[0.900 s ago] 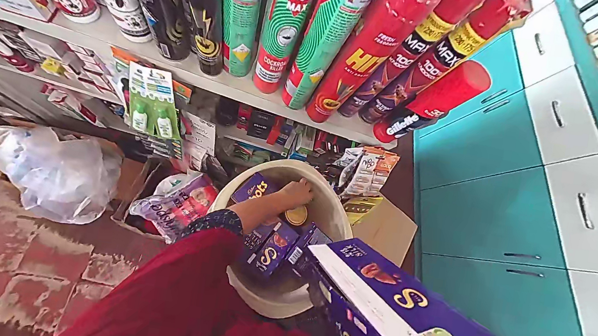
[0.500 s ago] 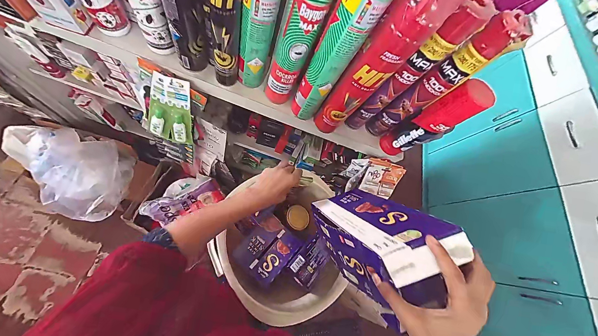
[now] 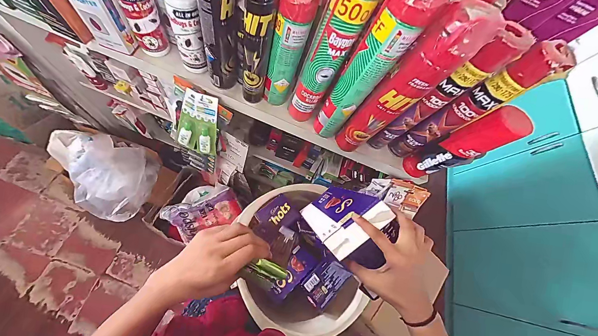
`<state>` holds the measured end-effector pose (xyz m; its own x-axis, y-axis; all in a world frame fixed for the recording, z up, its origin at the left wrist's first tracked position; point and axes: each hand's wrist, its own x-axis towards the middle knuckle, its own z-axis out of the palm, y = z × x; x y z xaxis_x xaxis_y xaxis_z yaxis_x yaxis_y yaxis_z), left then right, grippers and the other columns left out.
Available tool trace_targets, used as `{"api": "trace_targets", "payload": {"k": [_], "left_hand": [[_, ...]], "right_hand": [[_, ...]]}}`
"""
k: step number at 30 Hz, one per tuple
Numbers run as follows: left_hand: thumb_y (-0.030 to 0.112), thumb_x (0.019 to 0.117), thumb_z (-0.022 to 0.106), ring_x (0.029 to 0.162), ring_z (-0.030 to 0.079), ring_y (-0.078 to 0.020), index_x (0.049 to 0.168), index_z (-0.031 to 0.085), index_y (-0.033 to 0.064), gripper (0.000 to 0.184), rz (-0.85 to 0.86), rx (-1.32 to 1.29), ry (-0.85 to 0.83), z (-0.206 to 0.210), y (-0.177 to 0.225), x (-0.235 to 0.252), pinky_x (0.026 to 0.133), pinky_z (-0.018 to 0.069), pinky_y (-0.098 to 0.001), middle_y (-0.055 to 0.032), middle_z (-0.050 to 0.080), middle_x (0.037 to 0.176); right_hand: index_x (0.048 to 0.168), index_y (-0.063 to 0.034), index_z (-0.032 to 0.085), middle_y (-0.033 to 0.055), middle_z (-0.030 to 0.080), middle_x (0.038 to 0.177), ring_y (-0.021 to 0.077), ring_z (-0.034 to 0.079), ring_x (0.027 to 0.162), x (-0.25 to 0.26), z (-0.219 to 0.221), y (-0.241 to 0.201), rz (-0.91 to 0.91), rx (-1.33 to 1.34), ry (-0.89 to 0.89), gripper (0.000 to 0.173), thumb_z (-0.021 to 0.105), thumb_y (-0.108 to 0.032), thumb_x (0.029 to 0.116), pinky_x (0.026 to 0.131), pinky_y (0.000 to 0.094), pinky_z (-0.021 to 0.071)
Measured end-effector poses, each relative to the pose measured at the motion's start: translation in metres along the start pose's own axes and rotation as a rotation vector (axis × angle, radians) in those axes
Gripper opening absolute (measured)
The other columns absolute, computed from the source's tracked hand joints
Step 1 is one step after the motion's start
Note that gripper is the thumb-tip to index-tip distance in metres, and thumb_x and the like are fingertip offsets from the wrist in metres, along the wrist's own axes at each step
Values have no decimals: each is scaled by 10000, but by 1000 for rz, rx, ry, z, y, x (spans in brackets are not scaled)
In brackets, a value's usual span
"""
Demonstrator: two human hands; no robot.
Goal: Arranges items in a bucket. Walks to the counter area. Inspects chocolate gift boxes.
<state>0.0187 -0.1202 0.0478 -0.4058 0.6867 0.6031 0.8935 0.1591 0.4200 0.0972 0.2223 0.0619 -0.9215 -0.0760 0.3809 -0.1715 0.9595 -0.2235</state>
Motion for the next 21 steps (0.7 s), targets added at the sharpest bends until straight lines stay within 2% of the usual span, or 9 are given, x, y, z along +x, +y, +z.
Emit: {"api": "trace_targets", "payload": {"k": [3,5,6,8,12,14,16,18,21], "left_hand": [[272,939,643,904,652,-201,1048,666,110,197,-47,-96,-18,8,-11,-9,836,489,-341,-51,717,923],[357,878,750,916,664,-181,1038,696,51,350,-121,-302,-53,20,-23,-10,888,497,-334,-92,724,923],[342,842,791,945,684,-161,1054,703,17,398,-167,-403,-90,27,-29,-7,915,532,-313,-114,730,954],[274,792,837,908,687,-146,1067,707,-28,428,-266,-513,-150,45,-34,-1,848,558,-290,-141,726,968],[185,759,863,941,708,-287,1067,708,-59,422,-512,-477,-140,89,-16,-4,878,565,-440,-206,722,1009],[208,741,869,922,709,-276,1047,709,-45,428,-646,-450,-83,98,-3,-8,860,568,-439,-190,723,994],[215,731,872,901,708,-226,1033,710,-34,423,-726,-438,-29,97,9,-12,839,575,-386,-166,727,977],[196,725,867,860,703,-208,1000,704,-39,396,-647,-436,-16,96,9,-19,798,575,-352,-167,719,937],[169,725,840,826,676,-173,938,708,-22,315,-386,-506,-45,94,10,-30,769,547,-262,-151,702,871]], "right_hand": [[1343,-347,663,346,507,1408,558,523,1176,-14,-2,-5,-5,-11,1,655,710,-557,724,848,689,378],[1367,-348,638,362,481,1426,583,499,1209,-21,3,-5,8,-30,1,669,713,-536,730,883,714,361],[1384,-351,620,373,470,1427,600,491,1215,-22,7,-5,13,-59,3,689,708,-538,727,887,731,358],[1410,-349,585,402,455,1419,640,477,1218,-23,18,-5,14,-125,26,735,701,-557,714,889,774,349],[1407,-350,561,378,453,1422,628,449,1257,-25,40,-17,14,-195,86,778,710,-586,681,921,785,311],[1405,-355,582,365,456,1443,625,460,1261,-24,41,-29,22,-216,42,787,736,-554,659,920,794,314],[1404,-358,591,356,436,1473,620,458,1277,-21,38,-37,37,-221,-22,842,812,-503,605,916,800,328],[1411,-356,588,353,419,1490,620,454,1282,-15,38,-40,49,-223,-54,891,860,-449,567,884,795,350],[1433,-386,557,328,391,1521,588,428,1320,-10,40,-34,55,-211,-55,923,871,-451,567,884,767,357]]}}
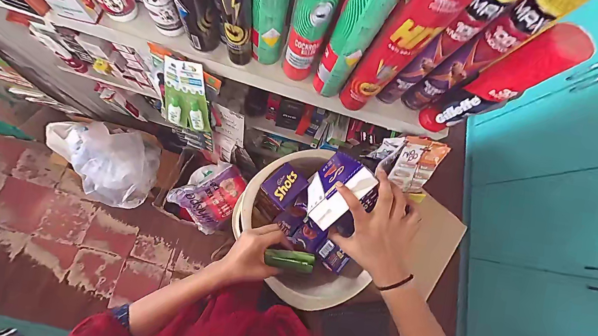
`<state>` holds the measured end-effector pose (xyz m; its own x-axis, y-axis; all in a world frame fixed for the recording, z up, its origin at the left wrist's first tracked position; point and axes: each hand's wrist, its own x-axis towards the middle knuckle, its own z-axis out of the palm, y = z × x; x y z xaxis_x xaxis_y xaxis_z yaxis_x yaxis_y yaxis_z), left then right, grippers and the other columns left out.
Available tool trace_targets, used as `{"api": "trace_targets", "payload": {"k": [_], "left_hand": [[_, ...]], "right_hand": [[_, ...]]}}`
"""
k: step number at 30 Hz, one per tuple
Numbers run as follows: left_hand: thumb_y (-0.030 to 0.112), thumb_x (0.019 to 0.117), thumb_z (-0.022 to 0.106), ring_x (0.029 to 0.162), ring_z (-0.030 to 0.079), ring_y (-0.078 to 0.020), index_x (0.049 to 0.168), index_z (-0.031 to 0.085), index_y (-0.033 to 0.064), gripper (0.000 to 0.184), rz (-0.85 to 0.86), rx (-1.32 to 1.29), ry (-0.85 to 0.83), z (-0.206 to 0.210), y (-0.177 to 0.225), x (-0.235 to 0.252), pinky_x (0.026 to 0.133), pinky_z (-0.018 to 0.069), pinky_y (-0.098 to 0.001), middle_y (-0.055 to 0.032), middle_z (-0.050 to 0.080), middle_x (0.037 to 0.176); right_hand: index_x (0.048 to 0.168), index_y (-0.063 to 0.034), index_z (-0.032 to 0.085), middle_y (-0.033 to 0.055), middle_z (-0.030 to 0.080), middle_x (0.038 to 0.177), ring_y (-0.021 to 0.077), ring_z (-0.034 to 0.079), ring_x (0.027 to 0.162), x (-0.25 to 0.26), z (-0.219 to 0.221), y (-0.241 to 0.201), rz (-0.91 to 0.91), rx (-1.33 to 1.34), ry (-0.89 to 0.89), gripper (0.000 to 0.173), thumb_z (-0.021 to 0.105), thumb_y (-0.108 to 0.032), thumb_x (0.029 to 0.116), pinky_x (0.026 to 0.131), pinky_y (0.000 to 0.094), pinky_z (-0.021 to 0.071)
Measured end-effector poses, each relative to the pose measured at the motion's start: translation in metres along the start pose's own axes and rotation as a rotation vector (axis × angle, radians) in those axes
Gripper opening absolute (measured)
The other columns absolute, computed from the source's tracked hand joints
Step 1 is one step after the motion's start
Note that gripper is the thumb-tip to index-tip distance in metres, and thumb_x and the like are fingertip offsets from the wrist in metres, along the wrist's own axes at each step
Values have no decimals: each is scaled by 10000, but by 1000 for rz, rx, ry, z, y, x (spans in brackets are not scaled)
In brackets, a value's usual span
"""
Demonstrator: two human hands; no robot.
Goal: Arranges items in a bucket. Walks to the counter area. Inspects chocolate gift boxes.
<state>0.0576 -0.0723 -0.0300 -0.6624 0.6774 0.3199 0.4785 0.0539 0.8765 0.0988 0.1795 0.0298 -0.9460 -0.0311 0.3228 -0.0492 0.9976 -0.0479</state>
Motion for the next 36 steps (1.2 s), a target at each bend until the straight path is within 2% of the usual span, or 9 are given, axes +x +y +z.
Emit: {"api": "trace_targets", "payload": {"k": [6,13,15,19,24,27,30,32,36], "left_hand": [[184,817,826,892,682,-188,958,666,-57,322,142,-276,-125,38,16,-6,841,548,-255,-182,702,916],[17,764,771,877,735,-288,992,690,-1,243,267,-77,-302,95,-3,-27,692,609,-393,-183,720,1011],[-1,786,775,900,722,-378,1046,667,-57,287,22,21,-514,98,3,-26,693,603,-495,-246,682,1069],[283,1045,579,1369,485,-440,1524,363,-43,618,-470,298,-1107,99,14,-2,1039,459,-587,-265,431,1528],[148,994,574,1140,672,-391,1255,663,-36,332,-203,317,-439,55,-1,-19,950,552,-524,-245,682,1211],[195,888,730,1325,522,-449,1352,573,-62,554,-250,477,-179,22,-32,16,1061,445,-594,-281,555,1405],[281,687,933,1523,255,-417,1564,385,67,1056,-229,694,-420,-4,-65,65,1218,191,-611,-219,294,1640],[289,574,993,1534,248,-390,1572,388,112,1180,-78,799,-564,-8,-89,90,1230,168,-603,-210,279,1650],[251,582,983,1503,302,-415,1572,381,107,1168,3,814,-782,-11,-111,126,1246,138,-593,-259,368,1583]], "right_hand": [[1444,-407,541,297,386,1527,535,416,1343,0,0,2,-17,11,-4,935,875,-454,572,928,725,340],[1462,-420,519,303,384,1532,526,425,1353,-6,-1,0,-8,8,-26,955,883,-476,581,936,739,338],[1472,-418,510,306,379,1536,534,417,1357,-6,-1,-1,-8,10,-41,978,893,-458,573,938,745,332],[1474,-434,500,284,370,1554,514,396,1390,-8,-1,-3,4,6,-53,1002,911,-459,561,968,752,316],[1505,-473,443,270,271,1621,534,269,1470,-8,1,-4,54,31,-80,1068,925,-453,552,1035,820,205],[1542,-469,388,247,213,1657,526,177,1514,-8,3,-12,78,-8,-145,1142,955,-511,551,1054,846,149],[1590,-421,329,272,169,1667,534,133,1526,-14,7,-22,97,-71,-210,1195,976,-420,585,1040,868,133],[1581,-414,354,277,223,1647,540,217,1501,-17,10,-24,97,-93,-174,1160,972,-330,603,1024,862,182],[1479,-463,489,249,454,1488,524,465,1302,-20,13,-15,59,-48,-81,1084,963,-245,529,905,744,364]]}}
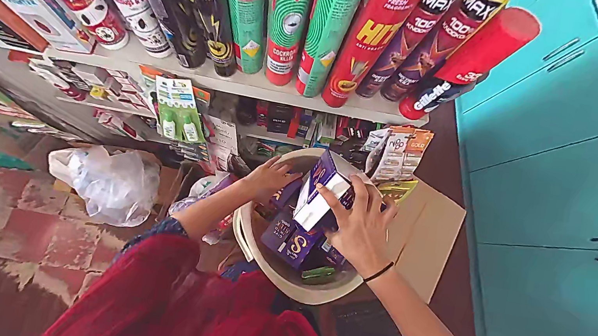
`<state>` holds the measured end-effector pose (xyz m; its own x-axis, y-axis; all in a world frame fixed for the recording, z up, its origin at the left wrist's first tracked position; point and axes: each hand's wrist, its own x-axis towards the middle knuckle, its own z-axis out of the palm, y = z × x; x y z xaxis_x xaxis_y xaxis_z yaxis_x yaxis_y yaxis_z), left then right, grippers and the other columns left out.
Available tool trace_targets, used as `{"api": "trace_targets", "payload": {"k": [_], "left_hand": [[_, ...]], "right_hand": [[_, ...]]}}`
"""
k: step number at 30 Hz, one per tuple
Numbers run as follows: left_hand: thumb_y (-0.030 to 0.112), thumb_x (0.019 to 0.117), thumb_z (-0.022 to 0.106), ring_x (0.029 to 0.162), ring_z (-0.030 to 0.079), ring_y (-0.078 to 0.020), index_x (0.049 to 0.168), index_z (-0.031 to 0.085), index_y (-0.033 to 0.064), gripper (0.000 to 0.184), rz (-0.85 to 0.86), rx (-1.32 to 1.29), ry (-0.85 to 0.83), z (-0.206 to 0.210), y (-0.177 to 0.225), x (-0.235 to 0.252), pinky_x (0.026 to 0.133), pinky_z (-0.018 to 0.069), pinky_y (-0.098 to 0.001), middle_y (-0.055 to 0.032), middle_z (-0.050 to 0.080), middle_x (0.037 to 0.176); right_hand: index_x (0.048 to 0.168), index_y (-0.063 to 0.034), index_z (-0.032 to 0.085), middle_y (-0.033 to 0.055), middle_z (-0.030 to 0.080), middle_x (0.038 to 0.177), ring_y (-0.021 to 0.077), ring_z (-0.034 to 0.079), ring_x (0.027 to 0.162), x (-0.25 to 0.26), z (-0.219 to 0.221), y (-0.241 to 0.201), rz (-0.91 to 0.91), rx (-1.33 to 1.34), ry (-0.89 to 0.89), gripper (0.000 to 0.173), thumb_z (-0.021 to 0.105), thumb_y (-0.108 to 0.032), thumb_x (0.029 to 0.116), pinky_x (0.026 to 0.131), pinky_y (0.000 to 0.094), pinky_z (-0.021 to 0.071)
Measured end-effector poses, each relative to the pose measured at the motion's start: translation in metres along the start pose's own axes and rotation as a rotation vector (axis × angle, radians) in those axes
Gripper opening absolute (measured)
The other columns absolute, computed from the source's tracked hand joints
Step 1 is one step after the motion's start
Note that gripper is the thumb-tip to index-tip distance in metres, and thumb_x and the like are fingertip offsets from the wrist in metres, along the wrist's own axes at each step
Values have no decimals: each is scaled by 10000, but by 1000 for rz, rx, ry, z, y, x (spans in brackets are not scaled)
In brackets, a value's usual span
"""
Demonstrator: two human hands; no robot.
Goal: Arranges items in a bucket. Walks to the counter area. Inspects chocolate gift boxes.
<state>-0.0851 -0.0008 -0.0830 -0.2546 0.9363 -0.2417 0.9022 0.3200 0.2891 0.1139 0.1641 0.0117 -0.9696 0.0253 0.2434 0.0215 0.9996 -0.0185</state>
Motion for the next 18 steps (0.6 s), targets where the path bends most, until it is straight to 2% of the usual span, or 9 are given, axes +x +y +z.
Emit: {"api": "trace_targets", "payload": {"k": [2,4,8,10,13,14,15,16,18], "left_hand": [[210,610,965,1419,408,-456,1527,432,51,1072,32,47,10,-4,8,-7,1222,226,-586,-299,462,1485],[134,588,946,1294,521,-467,1459,512,27,979,67,67,135,-10,23,-28,1128,372,-584,-306,554,1362],[21,572,911,1276,532,-470,1448,518,33,961,61,92,188,-27,53,-63,1115,387,-574,-303,577,1318],[109,570,947,1279,531,-466,1437,526,21,968,56,62,173,-32,53,-60,1114,386,-572,-302,576,1322],[600,705,847,1330,489,-436,1435,503,-21,1018,-8,5,-1,-53,55,-46,1179,292,-564,-284,548,1375],[665,707,812,1331,495,-425,1378,538,-48,1016,-1,0,-17,-56,57,-38,1201,251,-564,-275,567,1357],[666,705,813,1325,510,-415,1328,574,-72,995,39,-19,7,-55,59,-29,1214,231,-561,-271,587,1344],[624,705,832,1327,521,-402,1325,573,-80,973,81,-48,52,-48,59,-19,1204,271,-548,-268,568,1380],[463,699,895,1267,578,-380,1405,469,-93,995,88,-127,113,-39,57,-4,1016,487,-511,-265,416,1534]], "right_hand": [[1431,-456,547,260,500,1428,544,509,1219,-1,-2,6,-35,50,31,1027,947,-216,516,829,726,398],[1391,-426,595,275,528,1394,567,533,1169,-4,-9,10,-63,88,57,929,920,-224,545,790,728,408],[1329,-386,657,287,566,1319,563,562,1079,-12,-18,16,-122,113,104,760,858,-288,603,760,704,404],[1334,-379,659,295,562,1321,570,557,1089,-7,-20,22,-151,124,82,752,867,-305,615,771,711,402],[1343,-353,659,306,554,1342,581,552,1118,9,-20,24,-147,133,41,778,893,-283,605,803,732,406],[1354,-352,651,308,551,1350,581,551,1128,13,-20,23,-144,136,24,797,901,-275,601,814,735,407],[1362,-350,645,308,551,1356,581,551,1135,15,-20,23,-141,137,11,814,904,-270,595,818,736,407],[1371,-353,639,307,545,1365,580,550,1145,16,-21,22,-136,133,-4,827,905,-271,592,826,739,408],[1391,-366,617,300,534,1388,580,545,1159,14,-23,19,-115,106,-24,869,918,-271,581,832,746,408]]}}
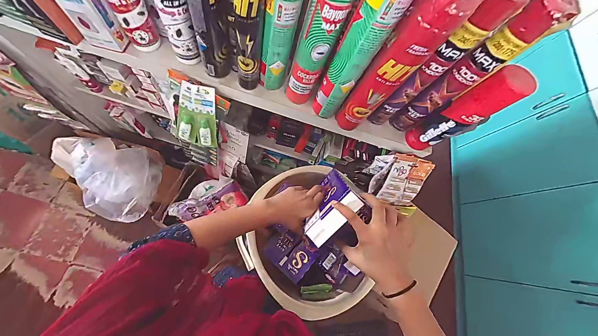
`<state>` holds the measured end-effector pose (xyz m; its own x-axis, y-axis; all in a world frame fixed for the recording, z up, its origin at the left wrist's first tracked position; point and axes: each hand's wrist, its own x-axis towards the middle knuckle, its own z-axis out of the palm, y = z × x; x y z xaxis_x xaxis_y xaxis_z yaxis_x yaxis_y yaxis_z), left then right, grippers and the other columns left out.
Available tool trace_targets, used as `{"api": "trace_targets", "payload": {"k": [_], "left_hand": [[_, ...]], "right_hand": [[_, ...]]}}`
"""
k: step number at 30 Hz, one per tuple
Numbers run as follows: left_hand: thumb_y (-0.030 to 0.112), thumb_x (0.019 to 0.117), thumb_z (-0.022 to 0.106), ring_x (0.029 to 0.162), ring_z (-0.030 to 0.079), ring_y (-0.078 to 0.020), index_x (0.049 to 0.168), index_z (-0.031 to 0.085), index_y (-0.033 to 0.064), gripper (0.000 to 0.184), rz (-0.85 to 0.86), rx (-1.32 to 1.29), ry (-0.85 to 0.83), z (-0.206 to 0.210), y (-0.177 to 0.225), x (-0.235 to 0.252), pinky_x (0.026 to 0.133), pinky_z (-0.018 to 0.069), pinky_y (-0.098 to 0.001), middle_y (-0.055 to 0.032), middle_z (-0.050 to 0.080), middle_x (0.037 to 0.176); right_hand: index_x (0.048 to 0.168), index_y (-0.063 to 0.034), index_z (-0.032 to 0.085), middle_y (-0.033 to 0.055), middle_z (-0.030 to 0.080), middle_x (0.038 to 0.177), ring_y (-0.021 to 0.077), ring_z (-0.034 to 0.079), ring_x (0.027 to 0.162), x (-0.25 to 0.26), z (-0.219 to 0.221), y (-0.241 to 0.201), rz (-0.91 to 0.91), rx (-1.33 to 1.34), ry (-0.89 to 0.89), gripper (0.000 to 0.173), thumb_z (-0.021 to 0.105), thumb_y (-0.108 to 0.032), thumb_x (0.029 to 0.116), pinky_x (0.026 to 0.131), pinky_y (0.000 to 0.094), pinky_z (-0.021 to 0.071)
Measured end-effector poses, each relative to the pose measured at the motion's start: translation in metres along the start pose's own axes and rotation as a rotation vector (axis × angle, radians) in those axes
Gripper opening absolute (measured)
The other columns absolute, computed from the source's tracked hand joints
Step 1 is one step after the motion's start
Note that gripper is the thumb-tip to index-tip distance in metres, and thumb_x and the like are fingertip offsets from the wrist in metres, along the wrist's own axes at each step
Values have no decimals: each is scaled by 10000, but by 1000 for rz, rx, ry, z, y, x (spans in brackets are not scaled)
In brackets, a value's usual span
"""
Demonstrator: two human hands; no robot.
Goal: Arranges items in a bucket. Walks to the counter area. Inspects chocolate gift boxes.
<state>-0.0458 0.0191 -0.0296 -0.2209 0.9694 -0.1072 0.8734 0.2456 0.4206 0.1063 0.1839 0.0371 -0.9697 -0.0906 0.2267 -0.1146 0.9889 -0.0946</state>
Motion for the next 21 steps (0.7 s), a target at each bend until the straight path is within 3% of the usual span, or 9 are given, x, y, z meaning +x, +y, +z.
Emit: {"api": "trace_targets", "payload": {"k": [3,6,9,12,15,16,18,19,21], "left_hand": [[363,683,922,1314,554,-368,1594,142,-61,1272,-13,-30,38,-1,1,4,868,559,-505,-217,157,1684],[377,703,896,1456,406,-363,1596,100,-75,1279,49,-29,71,-3,0,2,971,518,-493,-234,94,1692],[280,696,897,1484,367,-377,1584,124,-102,1238,78,-82,81,-5,-2,1,1025,489,-538,-262,145,1676],[251,676,893,1464,397,-391,1570,155,-121,1218,90,-112,110,-7,-2,0,976,519,-534,-273,178,1664],[251,668,895,1427,443,-407,1561,165,-138,1216,127,-145,159,-4,-4,4,970,533,-505,-304,196,1648],[245,668,904,1411,462,-407,1568,147,-128,1234,112,-174,158,-5,-3,4,979,530,-504,-304,185,1650],[243,664,912,1353,527,-409,1580,140,-106,1248,71,-204,149,-6,-1,0,960,541,-519,-300,194,1649],[248,664,915,1338,539,-412,1586,136,-94,1254,51,-206,138,-7,-1,0,956,540,-526,-293,188,1654],[252,689,901,1362,515,-417,1598,99,-74,1255,20,-219,98,-10,0,2,985,521,-543,-280,152,1667]], "right_hand": [[1489,-343,526,290,466,1498,597,468,1298,-13,3,-17,119,-50,-9,1018,934,-311,557,937,823,327],[1516,-136,483,349,406,1526,612,385,1381,-32,3,-24,172,9,96,1144,860,-647,563,1008,849,260],[1524,-45,353,370,371,1520,539,392,1401,-64,3,0,204,155,218,1214,602,-886,685,1069,688,364],[1554,144,185,430,225,1574,610,325,1411,-92,21,25,405,397,181,1526,821,-719,467,1101,708,330],[1568,127,137,364,302,1573,458,369,1449,-96,45,33,476,608,100,1619,902,-623,354,1178,541,346],[1544,125,226,337,387,1537,426,420,1424,-96,51,35,453,606,80,1542,921,-620,387,1173,531,364],[1484,111,389,356,383,1536,497,419,1405,-89,67,39,404,510,111,1206,871,-508,568,1134,640,351],[1469,114,420,382,329,1557,543,381,1418,-83,75,44,404,466,155,1066,850,-387,632,1119,697,324],[1493,165,343,400,249,1587,545,320,1456,-69,84,57,426,501,211,920,788,-210,781,1159,663,302]]}}
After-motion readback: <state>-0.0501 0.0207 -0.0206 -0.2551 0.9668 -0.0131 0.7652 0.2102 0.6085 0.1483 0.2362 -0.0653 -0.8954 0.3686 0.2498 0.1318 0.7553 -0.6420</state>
